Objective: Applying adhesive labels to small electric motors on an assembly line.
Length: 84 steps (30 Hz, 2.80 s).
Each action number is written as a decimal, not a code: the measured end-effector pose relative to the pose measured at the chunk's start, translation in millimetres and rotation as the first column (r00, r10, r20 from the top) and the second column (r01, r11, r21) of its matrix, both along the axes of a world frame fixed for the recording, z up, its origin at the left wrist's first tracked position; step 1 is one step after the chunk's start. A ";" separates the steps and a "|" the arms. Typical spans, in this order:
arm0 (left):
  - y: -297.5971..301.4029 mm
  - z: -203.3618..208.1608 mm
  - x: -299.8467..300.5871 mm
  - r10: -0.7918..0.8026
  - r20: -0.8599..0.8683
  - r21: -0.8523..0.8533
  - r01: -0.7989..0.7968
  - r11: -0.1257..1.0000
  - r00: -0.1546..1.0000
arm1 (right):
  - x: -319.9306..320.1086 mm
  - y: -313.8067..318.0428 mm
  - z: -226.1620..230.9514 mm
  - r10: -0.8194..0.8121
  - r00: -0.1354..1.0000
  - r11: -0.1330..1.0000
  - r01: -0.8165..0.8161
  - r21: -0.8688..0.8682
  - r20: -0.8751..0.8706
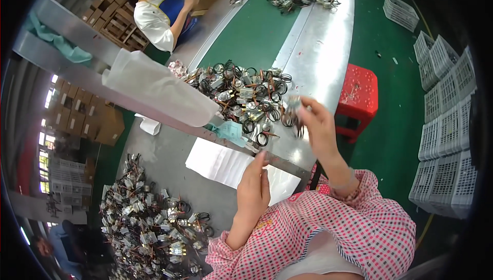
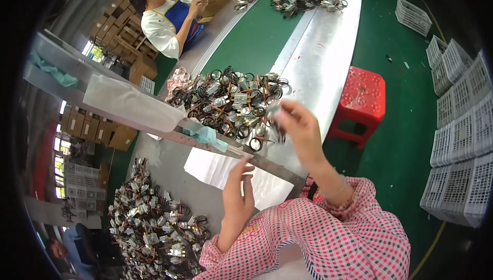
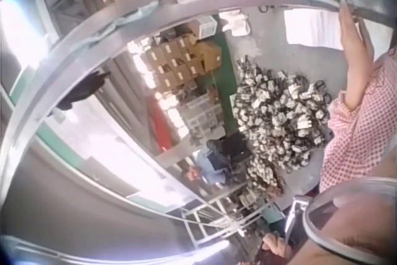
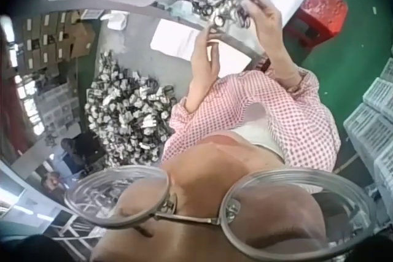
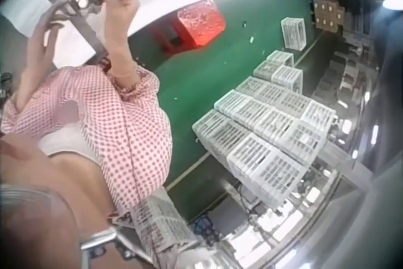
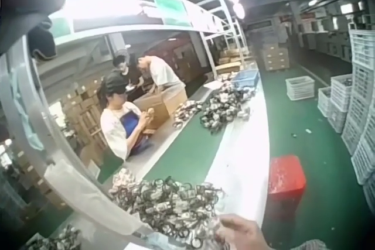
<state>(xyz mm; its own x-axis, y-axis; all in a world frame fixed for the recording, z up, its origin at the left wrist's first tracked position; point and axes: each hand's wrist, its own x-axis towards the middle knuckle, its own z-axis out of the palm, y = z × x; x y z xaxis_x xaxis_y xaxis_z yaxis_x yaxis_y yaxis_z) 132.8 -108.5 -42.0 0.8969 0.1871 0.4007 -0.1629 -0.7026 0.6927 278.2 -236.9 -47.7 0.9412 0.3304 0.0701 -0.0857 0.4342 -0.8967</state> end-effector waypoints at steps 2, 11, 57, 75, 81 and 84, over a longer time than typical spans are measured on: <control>9.0 -15.4 -16.3 -0.056 -0.064 0.139 0.065 0.988 0.996 | 31.0 7.5 -11.2 -0.192 0.980 0.977 0.196 -0.086 0.051; 16.4 -84.6 -68.6 -0.113 -0.396 0.396 0.281 0.874 0.911 | 89.4 94.4 -46.4 -0.264 0.616 0.728 0.632 -0.265 0.742; 40.3 -3.6 -23.4 0.292 0.196 -0.396 -0.197 0.897 0.936 | -18.8 42.1 8.2 0.501 0.507 0.865 -0.292 -0.407 0.701; 33.4 -10.7 -22.3 0.278 0.090 -0.566 -0.180 0.805 0.956 | -30.8 53.4 2.7 0.472 0.541 0.882 -0.283 -0.377 0.697; 33.8 -5.4 -19.5 0.280 0.132 -0.633 -0.137 0.762 0.951 | -28.6 52.3 8.5 0.493 0.613 0.870 -0.343 -0.354 0.617; 32.7 -2.2 -20.8 0.298 0.097 -0.639 -0.170 0.750 0.950 | -27.6 50.5 7.3 0.507 0.638 0.861 -0.345 -0.372 0.580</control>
